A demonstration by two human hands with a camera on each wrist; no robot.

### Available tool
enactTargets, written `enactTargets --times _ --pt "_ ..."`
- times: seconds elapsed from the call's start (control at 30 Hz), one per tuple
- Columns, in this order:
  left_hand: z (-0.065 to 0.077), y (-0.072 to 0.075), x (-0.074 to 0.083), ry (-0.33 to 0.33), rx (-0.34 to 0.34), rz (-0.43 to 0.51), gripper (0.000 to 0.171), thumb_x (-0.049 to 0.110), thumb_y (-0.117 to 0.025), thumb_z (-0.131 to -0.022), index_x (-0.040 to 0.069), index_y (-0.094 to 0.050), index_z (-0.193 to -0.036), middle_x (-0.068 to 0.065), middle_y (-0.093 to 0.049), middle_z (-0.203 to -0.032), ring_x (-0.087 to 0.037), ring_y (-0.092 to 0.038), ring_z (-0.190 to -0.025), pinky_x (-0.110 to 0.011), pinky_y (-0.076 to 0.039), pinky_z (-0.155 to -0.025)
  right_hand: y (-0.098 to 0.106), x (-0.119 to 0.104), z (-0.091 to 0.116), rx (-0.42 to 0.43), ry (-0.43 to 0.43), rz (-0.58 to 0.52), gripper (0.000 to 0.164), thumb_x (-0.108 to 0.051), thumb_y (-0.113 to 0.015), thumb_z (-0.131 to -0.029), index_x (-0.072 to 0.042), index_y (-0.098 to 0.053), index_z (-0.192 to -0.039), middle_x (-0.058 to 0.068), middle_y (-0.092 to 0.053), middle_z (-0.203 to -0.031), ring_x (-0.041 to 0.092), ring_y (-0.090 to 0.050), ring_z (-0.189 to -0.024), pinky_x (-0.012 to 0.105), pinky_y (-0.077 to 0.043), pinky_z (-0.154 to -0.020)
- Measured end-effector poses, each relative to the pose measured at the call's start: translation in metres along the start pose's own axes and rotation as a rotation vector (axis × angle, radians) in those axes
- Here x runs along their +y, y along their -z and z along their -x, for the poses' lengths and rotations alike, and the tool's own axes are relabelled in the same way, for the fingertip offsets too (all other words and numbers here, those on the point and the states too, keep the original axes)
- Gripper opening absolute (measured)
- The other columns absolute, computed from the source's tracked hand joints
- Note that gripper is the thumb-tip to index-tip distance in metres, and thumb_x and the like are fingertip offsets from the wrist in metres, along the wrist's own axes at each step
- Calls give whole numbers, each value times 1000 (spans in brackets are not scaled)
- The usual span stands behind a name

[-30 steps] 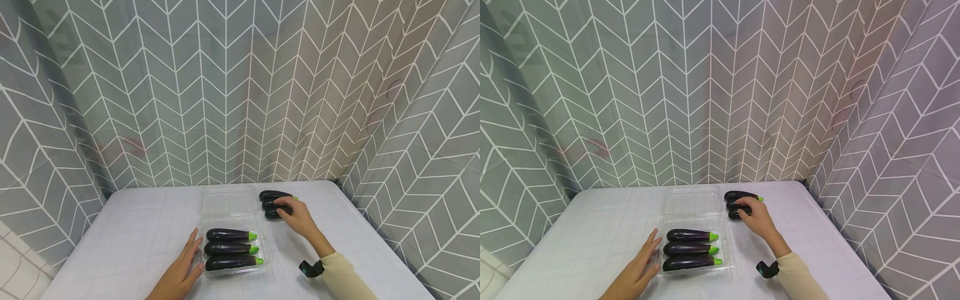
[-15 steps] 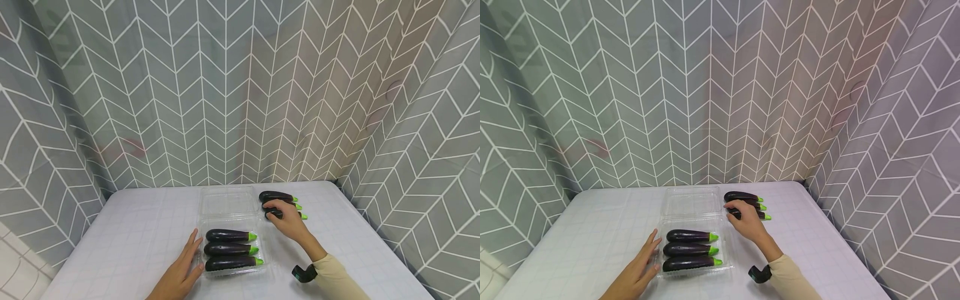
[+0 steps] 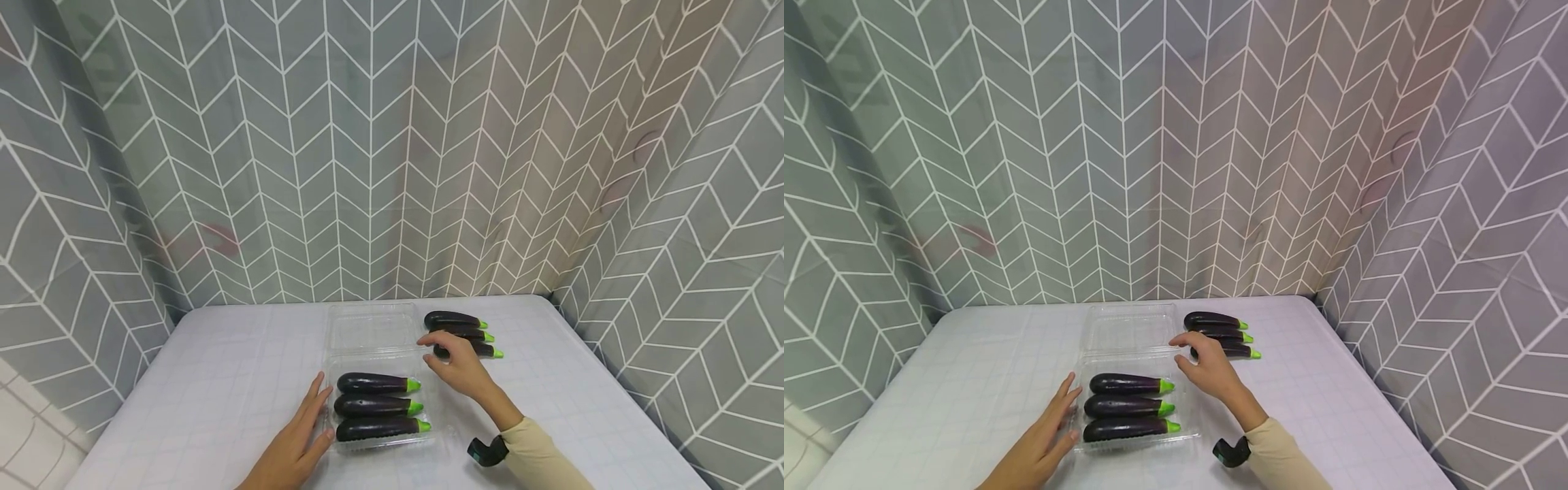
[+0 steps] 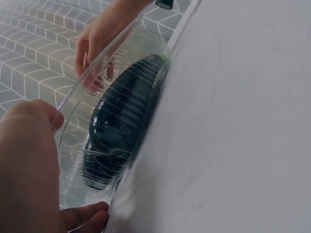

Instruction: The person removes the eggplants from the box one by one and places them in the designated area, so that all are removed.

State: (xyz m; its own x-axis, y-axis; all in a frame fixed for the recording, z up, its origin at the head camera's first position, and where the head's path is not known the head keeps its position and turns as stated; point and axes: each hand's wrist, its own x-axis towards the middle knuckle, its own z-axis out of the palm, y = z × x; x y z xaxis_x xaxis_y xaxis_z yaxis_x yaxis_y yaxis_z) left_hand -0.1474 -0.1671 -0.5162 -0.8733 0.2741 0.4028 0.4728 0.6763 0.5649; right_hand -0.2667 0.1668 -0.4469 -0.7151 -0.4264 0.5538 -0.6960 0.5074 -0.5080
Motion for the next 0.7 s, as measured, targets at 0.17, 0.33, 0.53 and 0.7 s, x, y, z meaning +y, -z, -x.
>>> enactTargets --times 0.17,0.33,0.53,0.7 --pt "-1 0 0 -14 11 -7 64 27 -63 -104 5 -38 -160 -14 -23 -170 -29 -39 -146 -56 -48 -104 -6 -3 0 -27 8 -4 28 1 -76 -89 -7 -74 -116 3 -74 -114 25 -68 -111 49 -54 -96" --pt "-1 0 -1 -22 22 -22 65 27 -64 -104 5 -39 -159 -12 -24 -170 -28 -41 -145 -55 -49 -103 -12 -7 0 -48 19 -19 27 2 -75 -90 -6 -74 -115 2 -74 -113 24 -69 -108 47 -56 -93" --pt "-1 1 -1 -29 25 -27 64 26 -65 -103 5 -41 -158 -10 -23 -171 -26 -41 -146 -54 -48 -104 -19 -10 -1 -71 35 -27 25 3 -74 -91 -5 -74 -115 3 -74 -114 23 -69 -107 45 -57 -92" --pt "-1 1 0 -8 10 -16 64 27 -64 -104 6 -40 -159 -8 -21 -171 -26 -39 -147 -54 -47 -106 -25 -11 -2 -94 44 -27 24 1 -73 -92 -6 -74 -116 3 -74 -114 22 -69 -108 44 -57 -92"
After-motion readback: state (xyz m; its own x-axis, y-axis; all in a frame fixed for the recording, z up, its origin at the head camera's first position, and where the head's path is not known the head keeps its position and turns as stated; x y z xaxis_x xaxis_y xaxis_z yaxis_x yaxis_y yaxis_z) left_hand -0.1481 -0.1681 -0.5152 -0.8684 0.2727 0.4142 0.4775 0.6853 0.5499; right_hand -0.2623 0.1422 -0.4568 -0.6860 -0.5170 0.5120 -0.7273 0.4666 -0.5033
